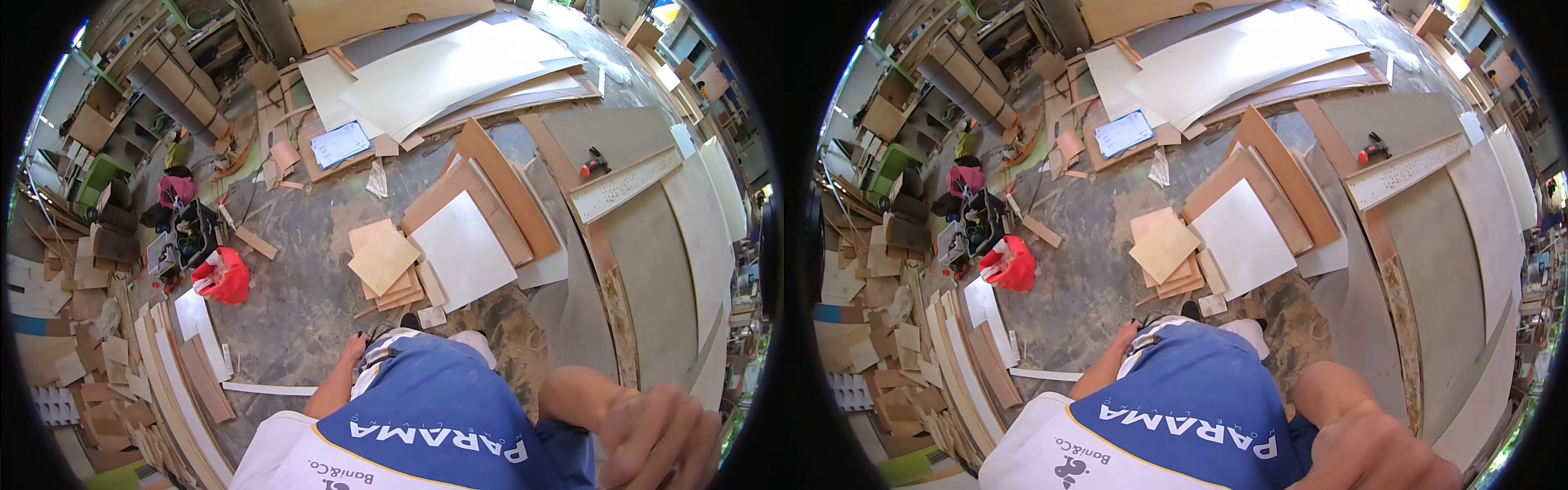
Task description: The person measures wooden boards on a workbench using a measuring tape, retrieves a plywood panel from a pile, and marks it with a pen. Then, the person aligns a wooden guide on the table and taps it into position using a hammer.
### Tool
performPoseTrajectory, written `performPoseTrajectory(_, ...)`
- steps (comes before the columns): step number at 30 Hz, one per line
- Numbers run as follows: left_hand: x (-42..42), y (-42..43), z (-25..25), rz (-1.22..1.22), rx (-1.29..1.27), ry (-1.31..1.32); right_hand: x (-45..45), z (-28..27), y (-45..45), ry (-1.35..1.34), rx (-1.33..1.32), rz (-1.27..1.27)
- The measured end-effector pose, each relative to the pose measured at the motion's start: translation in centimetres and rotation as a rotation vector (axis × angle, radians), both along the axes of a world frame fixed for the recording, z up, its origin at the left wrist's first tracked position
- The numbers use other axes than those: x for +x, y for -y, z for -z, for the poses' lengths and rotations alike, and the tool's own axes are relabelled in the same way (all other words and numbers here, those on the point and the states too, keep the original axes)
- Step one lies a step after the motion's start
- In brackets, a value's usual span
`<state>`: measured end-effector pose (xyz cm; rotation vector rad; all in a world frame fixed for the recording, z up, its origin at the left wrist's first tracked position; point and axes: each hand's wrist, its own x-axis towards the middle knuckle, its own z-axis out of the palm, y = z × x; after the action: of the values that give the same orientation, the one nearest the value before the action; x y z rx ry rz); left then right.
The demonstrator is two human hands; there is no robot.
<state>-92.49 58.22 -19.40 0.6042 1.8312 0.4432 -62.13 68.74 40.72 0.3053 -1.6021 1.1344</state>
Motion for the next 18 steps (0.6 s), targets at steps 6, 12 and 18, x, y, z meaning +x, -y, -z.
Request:
performPoseTrajectory(6, -1.1, 2.5, 3.3, 0.093, -0.010, -0.041, -0.7, -0.4, -1.2, 0.090, -0.026, -0.146)
performPoseTrajectory(12, -0.7, 2.4, 2.4, 0.143, -0.029, -0.033, -1.6, 0.5, -1.5, 0.016, -0.034, -0.167)
performPoseTrajectory(18, -1.0, 1.4, 3.0, 0.202, 0.005, -0.032, -1.4, 0.4, -1.1, -0.006, -0.026, -0.158)
